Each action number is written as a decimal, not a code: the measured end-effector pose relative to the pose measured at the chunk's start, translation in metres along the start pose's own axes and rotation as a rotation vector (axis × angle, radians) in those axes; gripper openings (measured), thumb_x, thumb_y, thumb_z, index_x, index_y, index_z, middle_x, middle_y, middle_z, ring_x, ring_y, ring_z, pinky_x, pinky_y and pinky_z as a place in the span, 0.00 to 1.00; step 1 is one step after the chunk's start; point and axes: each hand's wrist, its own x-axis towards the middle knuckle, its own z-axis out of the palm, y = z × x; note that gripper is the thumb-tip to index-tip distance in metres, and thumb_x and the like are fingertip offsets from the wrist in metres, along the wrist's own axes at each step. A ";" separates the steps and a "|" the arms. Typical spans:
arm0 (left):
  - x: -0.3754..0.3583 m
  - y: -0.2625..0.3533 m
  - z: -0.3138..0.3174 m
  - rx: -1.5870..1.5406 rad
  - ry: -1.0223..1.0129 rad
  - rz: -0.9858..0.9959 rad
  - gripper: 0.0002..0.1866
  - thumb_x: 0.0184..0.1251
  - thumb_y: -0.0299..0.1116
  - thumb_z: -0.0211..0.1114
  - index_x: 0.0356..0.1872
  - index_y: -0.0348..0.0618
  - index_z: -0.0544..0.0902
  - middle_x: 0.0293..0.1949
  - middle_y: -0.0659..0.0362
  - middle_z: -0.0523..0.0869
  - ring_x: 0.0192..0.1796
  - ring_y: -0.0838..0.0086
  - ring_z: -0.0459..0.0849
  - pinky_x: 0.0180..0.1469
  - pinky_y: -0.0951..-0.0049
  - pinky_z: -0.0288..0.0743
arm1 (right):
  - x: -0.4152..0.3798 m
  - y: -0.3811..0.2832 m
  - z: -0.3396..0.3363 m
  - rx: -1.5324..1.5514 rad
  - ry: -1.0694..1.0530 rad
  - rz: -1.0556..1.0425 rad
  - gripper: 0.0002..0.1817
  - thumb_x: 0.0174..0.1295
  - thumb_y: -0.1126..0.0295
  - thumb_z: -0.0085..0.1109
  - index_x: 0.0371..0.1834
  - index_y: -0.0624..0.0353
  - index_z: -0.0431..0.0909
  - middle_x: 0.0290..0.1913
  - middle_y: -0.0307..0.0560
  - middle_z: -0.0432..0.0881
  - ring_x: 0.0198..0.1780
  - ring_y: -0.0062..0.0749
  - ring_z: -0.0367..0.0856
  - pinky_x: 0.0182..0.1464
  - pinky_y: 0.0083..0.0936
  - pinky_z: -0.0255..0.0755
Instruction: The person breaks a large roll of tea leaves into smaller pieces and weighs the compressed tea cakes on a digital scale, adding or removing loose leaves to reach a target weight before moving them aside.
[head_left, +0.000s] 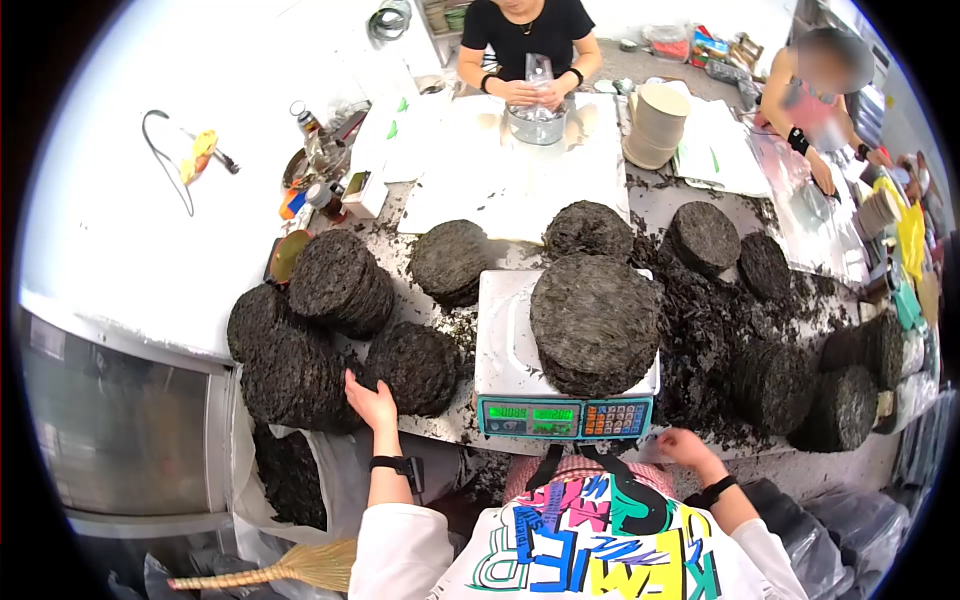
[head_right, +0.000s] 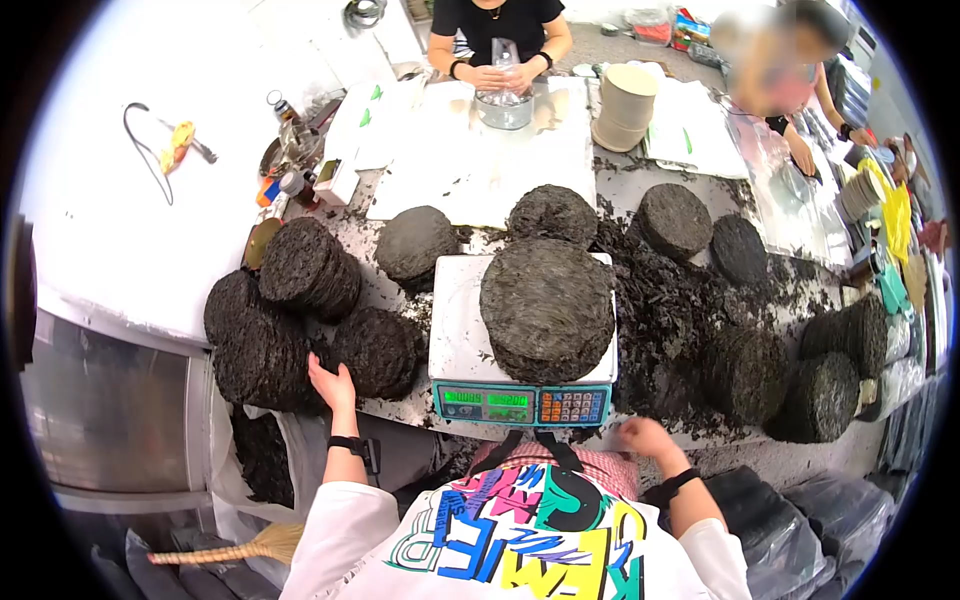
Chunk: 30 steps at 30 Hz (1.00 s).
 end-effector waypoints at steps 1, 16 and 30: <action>0.002 0.015 0.003 -0.067 0.041 0.118 0.34 0.52 0.27 0.67 0.62 0.32 0.64 0.58 0.42 0.71 0.58 0.54 0.72 0.62 0.60 0.66 | 0.000 -0.004 -0.013 0.163 0.003 0.020 0.10 0.54 0.69 0.60 0.38 0.59 0.80 0.32 0.45 0.84 0.32 0.29 0.81 0.38 0.27 0.75; -0.059 0.273 0.061 -0.666 -0.814 0.313 0.40 0.47 0.34 0.75 0.60 0.30 0.65 0.50 0.45 0.79 0.52 0.61 0.79 0.55 0.67 0.72 | 0.102 -0.201 -0.123 0.528 0.187 -0.125 0.33 0.50 0.55 0.70 0.53 0.69 0.74 0.45 0.47 0.82 0.47 0.34 0.80 0.50 0.29 0.72; -0.065 0.270 0.028 -1.371 -0.995 -0.315 0.26 0.60 0.21 0.64 0.60 0.41 0.67 0.54 0.55 0.76 0.52 0.66 0.78 0.51 0.65 0.76 | 0.089 -0.217 -0.130 1.009 0.166 -0.158 0.25 0.69 0.59 0.48 0.66 0.58 0.64 0.58 0.41 0.74 0.55 0.24 0.70 0.55 0.23 0.63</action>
